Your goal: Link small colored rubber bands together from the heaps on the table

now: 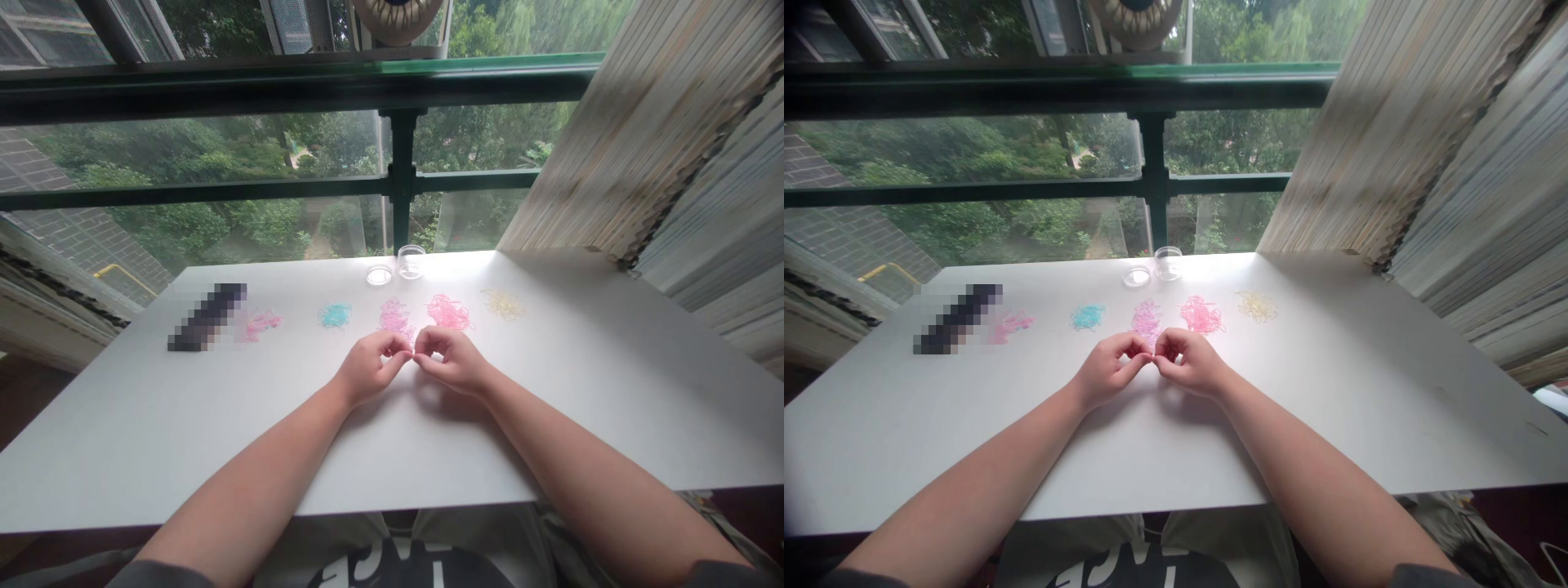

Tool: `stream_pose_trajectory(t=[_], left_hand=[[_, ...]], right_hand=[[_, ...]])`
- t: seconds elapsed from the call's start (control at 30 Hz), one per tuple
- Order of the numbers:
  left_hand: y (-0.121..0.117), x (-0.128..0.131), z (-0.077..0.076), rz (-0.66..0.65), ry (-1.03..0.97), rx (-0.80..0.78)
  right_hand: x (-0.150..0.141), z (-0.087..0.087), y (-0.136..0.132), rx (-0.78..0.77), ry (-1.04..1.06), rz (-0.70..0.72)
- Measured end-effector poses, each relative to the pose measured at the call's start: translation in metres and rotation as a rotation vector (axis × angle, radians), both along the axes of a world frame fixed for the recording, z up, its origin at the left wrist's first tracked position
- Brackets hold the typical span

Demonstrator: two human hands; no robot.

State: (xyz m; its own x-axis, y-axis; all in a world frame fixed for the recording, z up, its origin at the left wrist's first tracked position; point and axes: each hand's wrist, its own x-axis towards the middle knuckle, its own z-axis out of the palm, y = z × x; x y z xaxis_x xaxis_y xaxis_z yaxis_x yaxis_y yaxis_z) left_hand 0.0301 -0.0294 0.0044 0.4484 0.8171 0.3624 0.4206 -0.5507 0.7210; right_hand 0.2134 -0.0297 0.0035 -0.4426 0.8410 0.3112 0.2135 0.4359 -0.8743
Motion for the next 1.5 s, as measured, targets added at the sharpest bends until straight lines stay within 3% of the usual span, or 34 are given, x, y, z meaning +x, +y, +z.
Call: stream_pose_trajectory(t=[0.27,0.47,0.63,0.83,1.03,1.5], left_hand=[[0.003,-0.003,0.003,0.0,0.004,0.021],[0.003,-0.003,0.002,0.039,-0.062,-0.026],[0.0,0.0,0.001,-0.018,-0.029,-0.032],[0.002,-0.003,0.002,0.013,-0.035,-0.055],[0.0,-0.002,0.001,-0.026,-0.023,-0.074],[-0.001,-0.001,0.003,-0.015,-0.016,-0.077]], right_hand=[[0.01,0.003,0.004,-0.027,0.004,0.037],[0.01,0.003,0.004,-0.02,0.134,0.047],[0.0,0.001,-0.001,-0.018,0.05,0.049],[0.004,0.001,0.002,0.029,0.075,-0.046],[0.002,-0.001,0.001,-0.013,0.026,0.017],[0.004,0.001,0.001,-0.016,-0.001,-0.017]])
